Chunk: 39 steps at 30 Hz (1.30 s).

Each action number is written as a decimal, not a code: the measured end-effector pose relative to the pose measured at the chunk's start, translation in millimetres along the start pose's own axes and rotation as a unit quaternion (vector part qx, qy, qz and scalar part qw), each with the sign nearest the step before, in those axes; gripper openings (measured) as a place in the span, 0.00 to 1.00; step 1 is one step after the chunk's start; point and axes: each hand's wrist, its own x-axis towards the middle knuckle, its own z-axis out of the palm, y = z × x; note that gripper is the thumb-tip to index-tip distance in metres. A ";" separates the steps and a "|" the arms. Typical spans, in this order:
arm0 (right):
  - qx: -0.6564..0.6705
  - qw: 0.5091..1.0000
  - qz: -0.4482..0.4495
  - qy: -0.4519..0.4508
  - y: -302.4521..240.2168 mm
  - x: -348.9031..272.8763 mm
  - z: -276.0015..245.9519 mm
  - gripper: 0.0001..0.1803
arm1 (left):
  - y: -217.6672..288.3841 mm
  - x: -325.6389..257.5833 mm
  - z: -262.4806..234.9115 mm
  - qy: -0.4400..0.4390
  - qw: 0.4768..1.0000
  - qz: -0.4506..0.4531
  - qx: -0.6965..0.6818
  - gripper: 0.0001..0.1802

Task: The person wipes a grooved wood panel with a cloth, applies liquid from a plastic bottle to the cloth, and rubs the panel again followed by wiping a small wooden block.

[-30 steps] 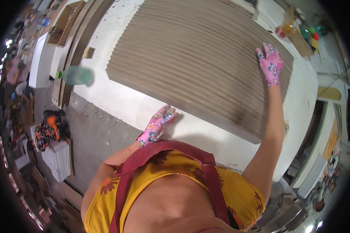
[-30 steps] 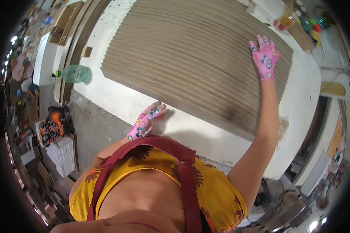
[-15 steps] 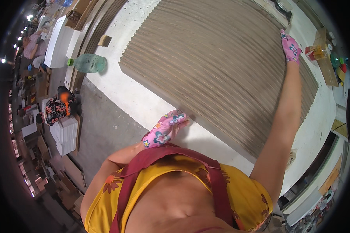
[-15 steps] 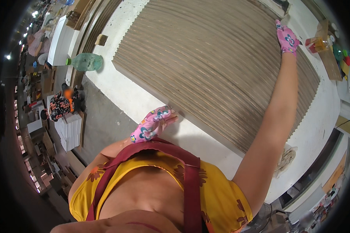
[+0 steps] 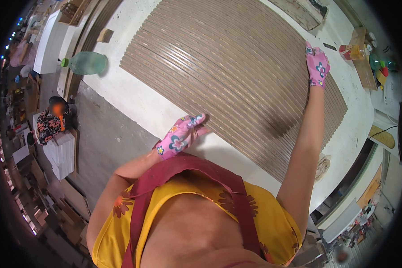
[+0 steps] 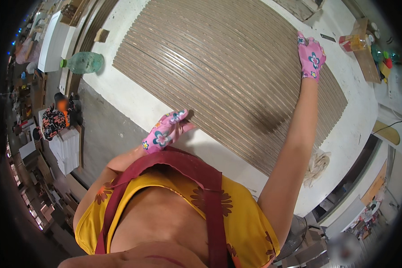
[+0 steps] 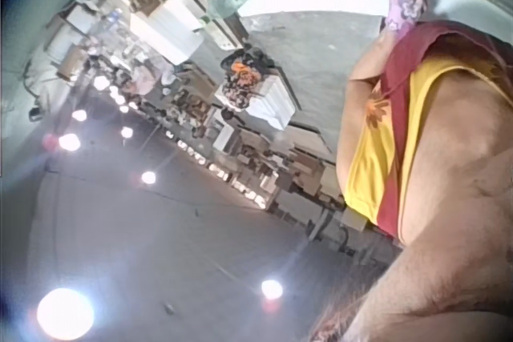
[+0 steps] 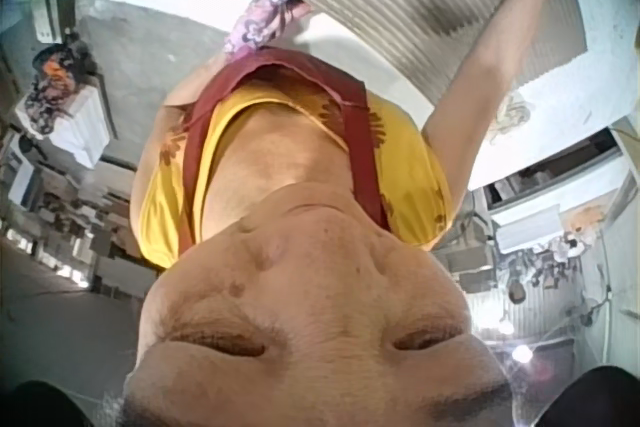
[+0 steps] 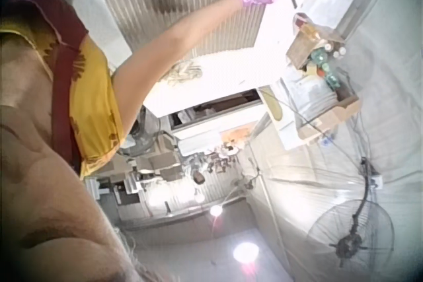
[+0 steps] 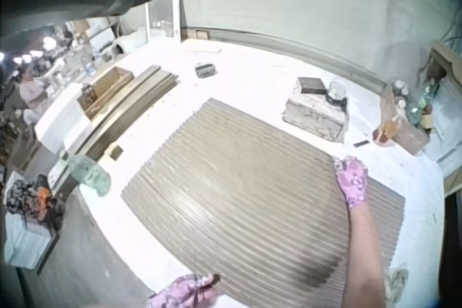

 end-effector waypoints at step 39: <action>0.091 0.994 0.007 -0.059 12.9 28.7 27.0 0.38 | -56.5 18.9 -73.0 0.010 0.993 0.080 0.087 0.25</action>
